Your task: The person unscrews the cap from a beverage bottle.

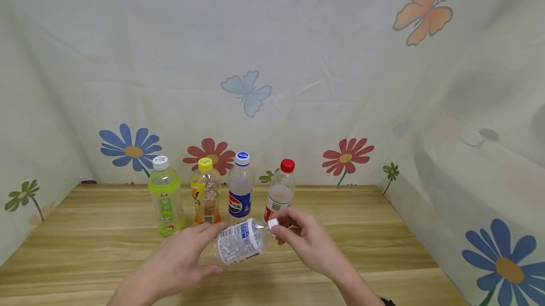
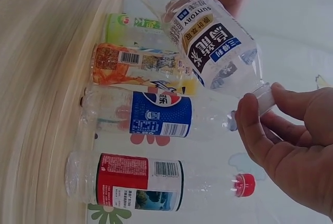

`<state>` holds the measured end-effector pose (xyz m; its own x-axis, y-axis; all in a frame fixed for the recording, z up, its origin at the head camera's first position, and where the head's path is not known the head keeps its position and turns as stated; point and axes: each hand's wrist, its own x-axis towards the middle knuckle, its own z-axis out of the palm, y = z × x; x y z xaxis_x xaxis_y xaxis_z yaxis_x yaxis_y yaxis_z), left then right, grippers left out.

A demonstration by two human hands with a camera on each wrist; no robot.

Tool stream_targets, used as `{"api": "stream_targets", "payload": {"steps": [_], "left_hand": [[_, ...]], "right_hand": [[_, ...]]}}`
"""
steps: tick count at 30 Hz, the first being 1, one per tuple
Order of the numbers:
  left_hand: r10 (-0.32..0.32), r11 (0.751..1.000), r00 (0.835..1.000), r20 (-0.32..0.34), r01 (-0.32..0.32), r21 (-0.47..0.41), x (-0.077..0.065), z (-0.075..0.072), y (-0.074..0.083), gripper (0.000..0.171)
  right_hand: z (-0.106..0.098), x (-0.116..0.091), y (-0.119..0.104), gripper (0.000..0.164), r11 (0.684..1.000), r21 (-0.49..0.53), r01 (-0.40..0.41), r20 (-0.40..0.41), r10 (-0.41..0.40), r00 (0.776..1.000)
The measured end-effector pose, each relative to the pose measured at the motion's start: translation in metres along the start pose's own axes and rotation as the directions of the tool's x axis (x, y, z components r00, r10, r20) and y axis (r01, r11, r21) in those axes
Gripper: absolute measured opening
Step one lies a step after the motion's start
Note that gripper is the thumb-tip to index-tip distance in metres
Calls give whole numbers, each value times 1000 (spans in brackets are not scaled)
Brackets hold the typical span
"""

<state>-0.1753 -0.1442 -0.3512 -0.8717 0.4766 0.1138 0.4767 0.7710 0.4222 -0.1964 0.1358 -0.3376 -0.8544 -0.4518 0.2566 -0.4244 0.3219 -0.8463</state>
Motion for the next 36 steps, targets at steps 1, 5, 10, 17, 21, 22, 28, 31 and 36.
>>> {"api": "stream_targets", "payload": {"steps": [1,5,10,17,21,22,28,31,36], "left_hand": [[4,1000,1000,1,-4,0,0,0,-1,74],[4,1000,1000,18,-3,-24,0,-1,-2,74],[0,999,999,35,1,-53,0,0,-2,74],[-21,996,998,55,25,-86,2,0,-1,80],[-34,994,998,57,39,-97,3,1,1,85],[-33,994,998,54,38,-99,3,1,1,86],[-7,995,999,46,12,-94,3,1,-1,83],[7,995,999,48,-2,-99,3,1,-2,80],[24,994,998,49,-19,-108,3,1,-3,78]], "right_hand": [[0,0,0,12,1000,-3,3,2,-3,1000],[-1,0,-1,14,1000,1,9,10,-9,1000],[0,-1,-2,14,999,-7,37,-24,-37,999],[1,-3,-3,14,999,-25,20,-85,-22,996],[2,-3,-4,14,1000,-5,12,-86,-12,996],[2,-3,-4,14,1000,-3,12,-86,-12,996],[2,-2,-3,14,1000,-10,27,-78,-27,997],[2,-2,-2,13,999,-10,38,-71,-39,997],[1,-2,-3,14,998,16,54,-58,-53,997]]}}
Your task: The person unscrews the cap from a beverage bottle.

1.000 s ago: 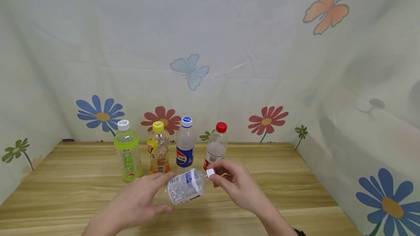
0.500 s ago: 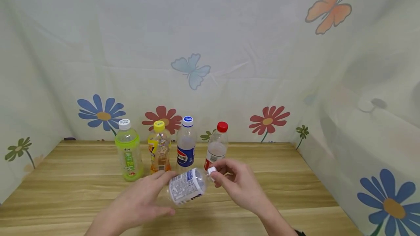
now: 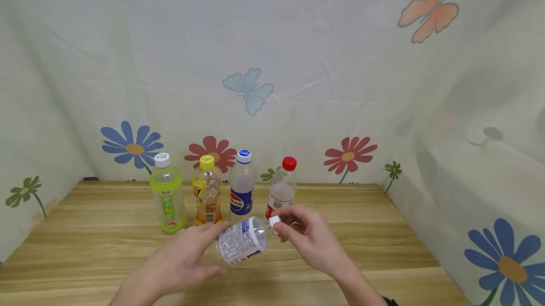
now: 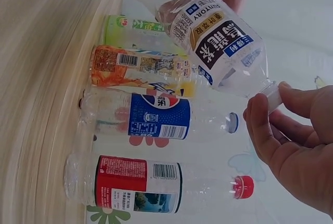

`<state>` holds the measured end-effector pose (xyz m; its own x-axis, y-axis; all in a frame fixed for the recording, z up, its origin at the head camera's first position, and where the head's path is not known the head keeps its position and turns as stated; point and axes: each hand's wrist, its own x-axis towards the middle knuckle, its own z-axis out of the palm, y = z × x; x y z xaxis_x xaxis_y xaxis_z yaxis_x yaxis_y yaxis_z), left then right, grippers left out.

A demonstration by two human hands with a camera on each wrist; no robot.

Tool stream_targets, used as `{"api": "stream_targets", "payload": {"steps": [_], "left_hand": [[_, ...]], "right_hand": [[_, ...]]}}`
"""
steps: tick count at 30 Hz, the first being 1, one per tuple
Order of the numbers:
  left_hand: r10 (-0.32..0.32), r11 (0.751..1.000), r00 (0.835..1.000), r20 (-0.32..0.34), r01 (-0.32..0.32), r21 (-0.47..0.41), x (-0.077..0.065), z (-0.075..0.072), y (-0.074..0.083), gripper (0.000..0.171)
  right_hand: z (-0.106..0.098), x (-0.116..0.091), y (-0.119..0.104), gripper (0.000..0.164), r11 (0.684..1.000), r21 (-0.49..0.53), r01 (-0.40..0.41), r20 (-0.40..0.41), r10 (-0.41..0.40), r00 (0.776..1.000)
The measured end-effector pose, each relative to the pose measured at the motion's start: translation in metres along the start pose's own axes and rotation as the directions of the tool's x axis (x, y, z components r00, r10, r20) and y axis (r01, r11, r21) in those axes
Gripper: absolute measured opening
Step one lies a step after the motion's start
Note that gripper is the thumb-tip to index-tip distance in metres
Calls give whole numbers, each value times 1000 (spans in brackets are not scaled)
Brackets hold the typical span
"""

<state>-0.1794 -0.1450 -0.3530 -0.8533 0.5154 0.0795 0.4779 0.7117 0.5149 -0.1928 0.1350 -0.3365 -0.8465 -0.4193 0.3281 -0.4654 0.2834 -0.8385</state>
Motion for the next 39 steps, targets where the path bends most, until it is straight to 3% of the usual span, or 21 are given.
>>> {"api": "stream_targets", "payload": {"steps": [8,19,25,30,39], "left_hand": [[26,1000,1000,-9,-26,7,-2,0,-3,79],[16,994,999,33,-13,-107,-6,-8,-4,79],[-1,999,1000,15,2,-49,-6,-7,-5,80],[-12,1000,1000,-6,12,13,-3,-6,-3,81],[-52,998,999,-16,53,32,-2,-4,0,80]], "right_hand": [[0,0,2,16,999,21,49,30,-50,998],[-2,1,4,23,994,19,109,99,-110,989],[-3,1,5,22,992,-8,124,113,-122,986],[-4,2,6,19,998,-22,62,111,-59,992],[-2,2,4,18,995,-6,-95,63,95,993]]}}
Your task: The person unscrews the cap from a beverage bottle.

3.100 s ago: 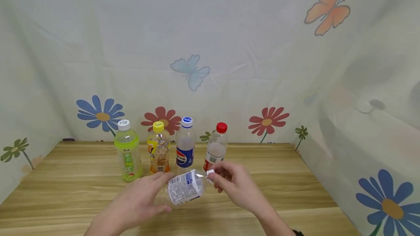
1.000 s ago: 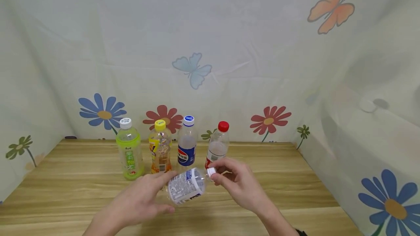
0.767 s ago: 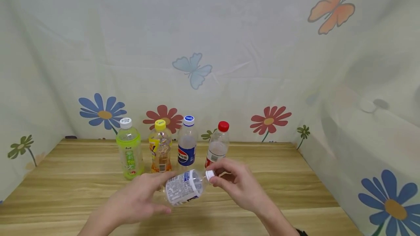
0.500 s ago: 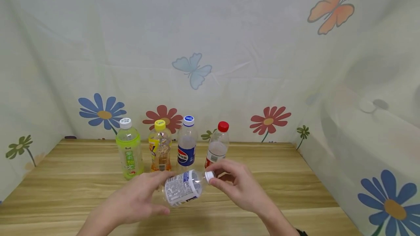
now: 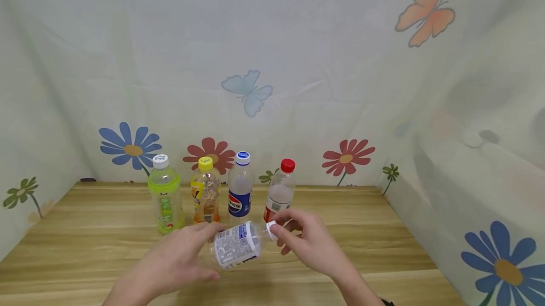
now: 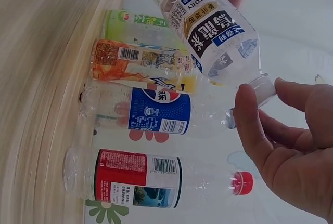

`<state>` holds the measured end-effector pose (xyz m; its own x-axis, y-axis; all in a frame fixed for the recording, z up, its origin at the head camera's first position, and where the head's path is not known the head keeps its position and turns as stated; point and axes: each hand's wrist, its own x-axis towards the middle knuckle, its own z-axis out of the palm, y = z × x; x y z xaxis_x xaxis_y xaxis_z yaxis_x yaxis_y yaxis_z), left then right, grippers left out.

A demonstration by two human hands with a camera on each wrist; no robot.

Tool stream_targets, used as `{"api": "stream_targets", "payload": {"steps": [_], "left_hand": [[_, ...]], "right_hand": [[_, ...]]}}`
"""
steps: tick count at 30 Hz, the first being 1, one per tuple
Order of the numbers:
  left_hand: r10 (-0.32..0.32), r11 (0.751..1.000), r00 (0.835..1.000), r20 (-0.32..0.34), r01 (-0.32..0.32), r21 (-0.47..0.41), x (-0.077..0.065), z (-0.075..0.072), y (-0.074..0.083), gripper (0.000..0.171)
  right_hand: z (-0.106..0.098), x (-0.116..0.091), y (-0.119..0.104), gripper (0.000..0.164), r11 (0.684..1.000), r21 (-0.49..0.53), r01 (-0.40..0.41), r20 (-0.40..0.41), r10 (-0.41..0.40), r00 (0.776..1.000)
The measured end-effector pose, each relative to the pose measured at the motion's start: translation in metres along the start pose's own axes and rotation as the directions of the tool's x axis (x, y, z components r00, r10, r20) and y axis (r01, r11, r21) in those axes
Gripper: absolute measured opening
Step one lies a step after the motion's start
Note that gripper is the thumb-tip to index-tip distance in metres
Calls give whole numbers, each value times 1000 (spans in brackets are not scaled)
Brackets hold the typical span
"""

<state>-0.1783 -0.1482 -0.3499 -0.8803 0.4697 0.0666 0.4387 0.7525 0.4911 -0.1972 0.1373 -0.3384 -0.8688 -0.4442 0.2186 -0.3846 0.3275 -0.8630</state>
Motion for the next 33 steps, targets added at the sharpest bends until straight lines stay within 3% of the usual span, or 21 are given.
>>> {"api": "stream_targets", "payload": {"steps": [15,33], "left_hand": [[10,995,998,-62,-4,101,-1,2,5,78],[20,992,997,-73,-11,128,-4,0,3,77]], "right_hand": [[1,1,-2,12,999,34,25,-11,-25,1000],[4,0,-1,20,994,11,111,14,-111,994]]}}
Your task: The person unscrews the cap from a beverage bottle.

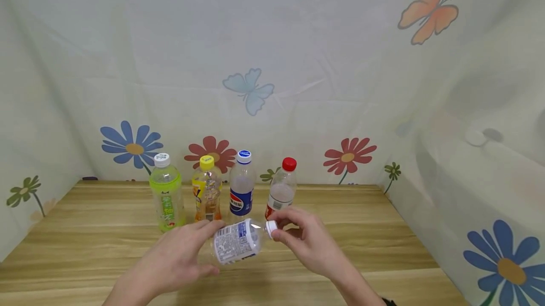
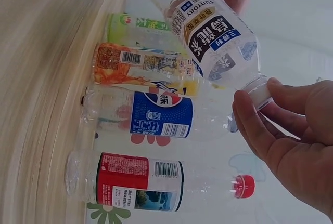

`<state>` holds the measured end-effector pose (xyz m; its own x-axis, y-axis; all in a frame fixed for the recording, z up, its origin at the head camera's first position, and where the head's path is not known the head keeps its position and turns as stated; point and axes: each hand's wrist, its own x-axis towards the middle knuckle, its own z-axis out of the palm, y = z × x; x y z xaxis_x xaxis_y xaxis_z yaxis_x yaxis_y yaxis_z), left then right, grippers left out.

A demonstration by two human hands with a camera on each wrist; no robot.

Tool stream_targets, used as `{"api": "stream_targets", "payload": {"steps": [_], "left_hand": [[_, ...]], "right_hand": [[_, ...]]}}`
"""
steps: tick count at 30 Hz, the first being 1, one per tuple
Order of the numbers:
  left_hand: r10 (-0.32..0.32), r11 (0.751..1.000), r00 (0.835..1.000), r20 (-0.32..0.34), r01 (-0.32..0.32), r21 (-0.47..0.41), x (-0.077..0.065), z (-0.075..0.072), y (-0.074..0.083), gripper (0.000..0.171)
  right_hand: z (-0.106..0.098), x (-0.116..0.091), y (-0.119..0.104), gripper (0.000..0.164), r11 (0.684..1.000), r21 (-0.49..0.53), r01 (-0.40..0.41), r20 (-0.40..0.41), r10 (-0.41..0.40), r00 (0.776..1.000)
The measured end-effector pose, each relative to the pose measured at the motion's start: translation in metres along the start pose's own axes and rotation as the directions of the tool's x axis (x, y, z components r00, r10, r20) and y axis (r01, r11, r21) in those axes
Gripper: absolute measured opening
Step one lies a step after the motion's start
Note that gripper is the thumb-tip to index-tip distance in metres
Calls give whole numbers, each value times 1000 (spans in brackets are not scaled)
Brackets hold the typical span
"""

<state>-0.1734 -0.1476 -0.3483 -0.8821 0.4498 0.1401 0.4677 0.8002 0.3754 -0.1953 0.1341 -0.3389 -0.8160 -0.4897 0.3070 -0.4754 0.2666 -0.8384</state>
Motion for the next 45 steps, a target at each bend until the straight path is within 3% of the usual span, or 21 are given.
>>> {"api": "stream_targets", "payload": {"steps": [8,14,22,32,45], "left_hand": [[-24,999,999,31,25,-28,1,1,1,76],[-50,997,997,61,53,-49,2,2,2,75],[-45,998,997,55,47,-36,0,1,3,75],[-26,999,998,58,29,-42,0,-1,2,73],[-10,997,997,70,16,-77,-1,-5,1,75]], "right_hand": [[-1,-3,2,19,997,-66,45,-16,-46,999],[-2,-3,-1,15,995,-104,11,-10,-12,1000],[-2,-2,-3,15,995,-82,-54,22,56,998],[-1,-2,-4,13,997,-37,-71,19,72,997],[0,-3,-3,14,999,-31,17,-43,-18,999]]}}
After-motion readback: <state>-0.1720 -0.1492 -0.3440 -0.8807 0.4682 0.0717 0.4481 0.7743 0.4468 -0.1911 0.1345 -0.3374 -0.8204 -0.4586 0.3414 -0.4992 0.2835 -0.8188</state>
